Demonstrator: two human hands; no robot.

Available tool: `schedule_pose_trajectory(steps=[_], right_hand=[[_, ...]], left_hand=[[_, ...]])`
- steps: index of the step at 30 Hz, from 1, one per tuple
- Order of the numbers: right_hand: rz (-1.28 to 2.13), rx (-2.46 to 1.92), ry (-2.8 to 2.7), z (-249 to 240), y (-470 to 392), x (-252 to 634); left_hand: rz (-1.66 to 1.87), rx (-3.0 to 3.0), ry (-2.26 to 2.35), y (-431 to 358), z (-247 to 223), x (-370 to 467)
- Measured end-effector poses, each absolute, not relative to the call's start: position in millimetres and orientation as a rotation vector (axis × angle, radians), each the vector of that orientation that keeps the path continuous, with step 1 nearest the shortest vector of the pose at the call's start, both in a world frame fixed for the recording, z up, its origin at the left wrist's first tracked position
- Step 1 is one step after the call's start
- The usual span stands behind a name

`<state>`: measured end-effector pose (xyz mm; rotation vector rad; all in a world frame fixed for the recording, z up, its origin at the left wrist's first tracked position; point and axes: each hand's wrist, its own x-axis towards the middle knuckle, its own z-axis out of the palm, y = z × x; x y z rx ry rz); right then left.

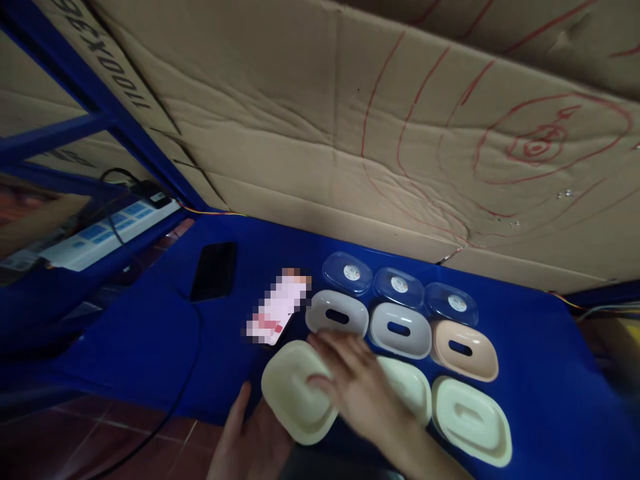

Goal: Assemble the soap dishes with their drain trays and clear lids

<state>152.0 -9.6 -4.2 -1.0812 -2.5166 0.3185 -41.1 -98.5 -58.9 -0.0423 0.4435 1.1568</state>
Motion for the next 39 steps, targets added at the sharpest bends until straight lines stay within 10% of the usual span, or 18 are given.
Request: schedule_pose_trajectory(steps=[39], right_hand=[[-0.017,-0.948,-2.484,-21.8,-36.4,164.6]], left_hand=[[1.184,-0.141,0.400,-44.7,-49.0,7.2]])
